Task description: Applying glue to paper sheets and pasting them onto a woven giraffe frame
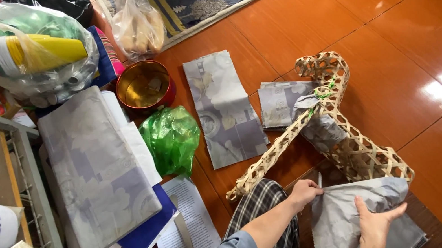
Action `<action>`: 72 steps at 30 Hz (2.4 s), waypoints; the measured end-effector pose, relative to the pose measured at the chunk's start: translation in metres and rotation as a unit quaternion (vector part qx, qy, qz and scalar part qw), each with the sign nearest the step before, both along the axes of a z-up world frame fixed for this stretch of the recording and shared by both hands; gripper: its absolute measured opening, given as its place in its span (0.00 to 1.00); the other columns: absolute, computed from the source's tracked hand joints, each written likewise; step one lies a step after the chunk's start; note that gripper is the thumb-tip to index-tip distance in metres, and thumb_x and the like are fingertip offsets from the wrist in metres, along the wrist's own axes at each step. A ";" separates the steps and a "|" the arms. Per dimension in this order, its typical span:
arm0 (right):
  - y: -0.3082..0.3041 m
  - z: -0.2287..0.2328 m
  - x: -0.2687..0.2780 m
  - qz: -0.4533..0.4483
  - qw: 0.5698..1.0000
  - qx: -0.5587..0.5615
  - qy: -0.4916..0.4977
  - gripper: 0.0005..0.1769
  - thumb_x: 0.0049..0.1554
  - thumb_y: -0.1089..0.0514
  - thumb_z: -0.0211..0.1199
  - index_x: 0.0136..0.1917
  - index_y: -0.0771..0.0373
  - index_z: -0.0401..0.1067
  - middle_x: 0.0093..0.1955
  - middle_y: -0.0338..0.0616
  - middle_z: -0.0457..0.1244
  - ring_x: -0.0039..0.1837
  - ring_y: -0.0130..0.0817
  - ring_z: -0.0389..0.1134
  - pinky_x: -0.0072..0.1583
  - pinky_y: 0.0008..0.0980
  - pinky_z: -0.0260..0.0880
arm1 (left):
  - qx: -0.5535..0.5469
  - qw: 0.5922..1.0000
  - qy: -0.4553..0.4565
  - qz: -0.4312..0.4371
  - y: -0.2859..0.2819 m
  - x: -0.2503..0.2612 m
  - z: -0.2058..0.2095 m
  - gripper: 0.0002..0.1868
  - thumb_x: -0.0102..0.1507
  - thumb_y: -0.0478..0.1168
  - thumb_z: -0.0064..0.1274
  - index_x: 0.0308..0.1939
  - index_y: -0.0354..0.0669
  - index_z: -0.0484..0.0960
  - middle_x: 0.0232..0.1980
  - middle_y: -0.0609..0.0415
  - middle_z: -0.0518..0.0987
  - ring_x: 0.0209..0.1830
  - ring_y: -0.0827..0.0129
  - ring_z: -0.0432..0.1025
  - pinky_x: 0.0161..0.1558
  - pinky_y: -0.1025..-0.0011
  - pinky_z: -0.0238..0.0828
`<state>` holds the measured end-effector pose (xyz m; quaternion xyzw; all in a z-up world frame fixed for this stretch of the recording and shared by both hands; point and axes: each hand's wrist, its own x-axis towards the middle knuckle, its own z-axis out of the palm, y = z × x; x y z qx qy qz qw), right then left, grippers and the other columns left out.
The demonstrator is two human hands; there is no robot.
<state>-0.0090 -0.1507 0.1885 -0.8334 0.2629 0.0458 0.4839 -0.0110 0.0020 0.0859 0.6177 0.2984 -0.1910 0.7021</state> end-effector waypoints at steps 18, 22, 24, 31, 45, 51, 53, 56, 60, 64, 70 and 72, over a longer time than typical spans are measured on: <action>-0.019 -0.022 -0.017 -0.044 0.981 0.168 0.088 0.53 0.53 0.22 0.44 0.67 0.72 0.62 0.63 0.57 0.61 0.63 0.51 0.63 0.61 0.47 0.64 | 0.053 0.998 0.019 -0.019 -0.002 0.001 0.003 0.03 0.57 0.40 0.56 0.32 0.46 0.80 0.46 0.53 0.78 0.44 0.66 0.71 0.43 0.68 0.66; -0.017 -0.026 -0.017 -0.029 0.987 0.144 0.072 0.48 0.61 0.24 0.40 0.61 0.75 0.67 0.60 0.58 0.63 0.60 0.51 0.64 0.59 0.45 0.64 | 0.079 0.994 0.030 -0.074 0.001 0.001 0.009 0.08 0.58 0.41 0.55 0.38 0.45 0.82 0.54 0.50 0.76 0.52 0.61 0.70 0.47 0.64 0.66; -0.019 -0.033 -0.017 -0.023 0.987 0.145 0.062 0.49 0.61 0.24 0.40 0.58 0.76 0.69 0.58 0.59 0.64 0.59 0.51 0.65 0.59 0.44 0.64 | 0.087 0.992 0.029 -0.089 0.000 0.000 0.008 0.08 0.58 0.42 0.54 0.39 0.45 0.81 0.55 0.50 0.76 0.52 0.61 0.70 0.47 0.64 0.66; -0.019 -0.040 -0.016 -0.059 0.981 0.159 0.098 0.47 0.60 0.23 0.43 0.59 0.71 0.70 0.58 0.54 0.65 0.58 0.48 0.65 0.58 0.43 0.64 | 0.128 0.986 0.016 -0.100 -0.002 -0.001 0.006 0.10 0.59 0.43 0.53 0.41 0.45 0.81 0.56 0.51 0.75 0.55 0.61 0.69 0.50 0.63 0.65; -0.015 -0.033 -0.019 -0.095 0.956 0.259 0.098 0.45 0.56 0.25 0.48 0.64 0.68 0.64 0.62 0.53 0.62 0.62 0.45 0.64 0.62 0.44 0.64 | 0.143 0.981 0.035 -0.126 0.001 -0.003 0.025 0.13 0.61 0.44 0.51 0.45 0.44 0.80 0.59 0.49 0.74 0.57 0.58 0.68 0.51 0.61 0.67; -0.012 -0.030 -0.022 -0.104 0.941 0.307 0.095 0.43 0.55 0.27 0.50 0.65 0.67 0.64 0.62 0.53 0.62 0.62 0.45 0.64 0.64 0.44 0.63 | 0.148 0.975 0.012 -0.163 -0.001 -0.001 0.013 0.12 0.61 0.45 0.52 0.41 0.42 0.81 0.61 0.48 0.72 0.58 0.56 0.67 0.51 0.60 0.67; -0.014 -0.034 -0.021 -0.097 0.947 0.291 0.094 0.43 0.55 0.26 0.50 0.63 0.67 0.66 0.61 0.54 0.63 0.61 0.45 0.65 0.62 0.44 0.64 | 0.152 0.975 0.025 -0.162 -0.002 -0.001 0.014 0.12 0.62 0.46 0.51 0.42 0.43 0.80 0.62 0.45 0.72 0.58 0.55 0.68 0.50 0.60 0.67; -0.016 -0.039 -0.022 -0.107 0.950 0.279 0.095 0.43 0.55 0.27 0.52 0.63 0.68 0.66 0.60 0.53 0.63 0.60 0.44 0.65 0.60 0.43 0.65 | 0.150 0.976 0.034 -0.152 -0.002 -0.003 0.017 0.11 0.63 0.46 0.51 0.42 0.45 0.79 0.61 0.46 0.72 0.57 0.55 0.68 0.49 0.60 0.68; -0.014 -0.036 -0.024 -0.099 0.948 0.290 0.082 0.45 0.53 0.26 0.53 0.64 0.68 0.65 0.61 0.53 0.63 0.61 0.44 0.64 0.62 0.44 0.64 | 0.184 0.970 0.022 -0.158 -0.004 -0.002 0.004 0.12 0.61 0.48 0.51 0.42 0.47 0.79 0.58 0.48 0.74 0.56 0.55 0.69 0.49 0.59 0.67; -0.005 -0.018 -0.029 -0.131 0.936 0.323 0.043 0.36 0.57 0.37 0.55 0.69 0.63 0.60 0.66 0.50 0.60 0.65 0.42 0.62 0.65 0.42 0.62 | 0.210 0.967 0.000 -0.143 -0.005 -0.006 0.006 0.07 0.61 0.40 0.45 0.40 0.42 0.75 0.51 0.45 0.76 0.50 0.50 0.70 0.45 0.55 0.66; -0.008 -0.023 -0.033 -0.138 0.940 0.311 0.033 0.33 0.58 0.39 0.56 0.67 0.63 0.61 0.63 0.52 0.62 0.63 0.47 0.64 0.63 0.47 0.65 | 0.236 0.962 -0.132 -0.036 -0.012 -0.010 0.011 0.18 0.66 0.35 0.39 0.60 0.42 0.65 0.62 0.44 0.61 0.64 0.52 0.54 0.62 0.56 0.53; -0.004 -0.013 -0.034 -0.154 0.939 0.304 0.051 0.35 0.56 0.39 0.59 0.68 0.61 0.59 0.64 0.52 0.61 0.64 0.50 0.62 0.65 0.49 0.63 | 0.248 0.943 -0.215 0.048 -0.019 -0.014 0.029 0.11 0.67 0.37 0.40 0.49 0.42 0.76 0.49 0.48 0.74 0.51 0.54 0.69 0.52 0.60 0.65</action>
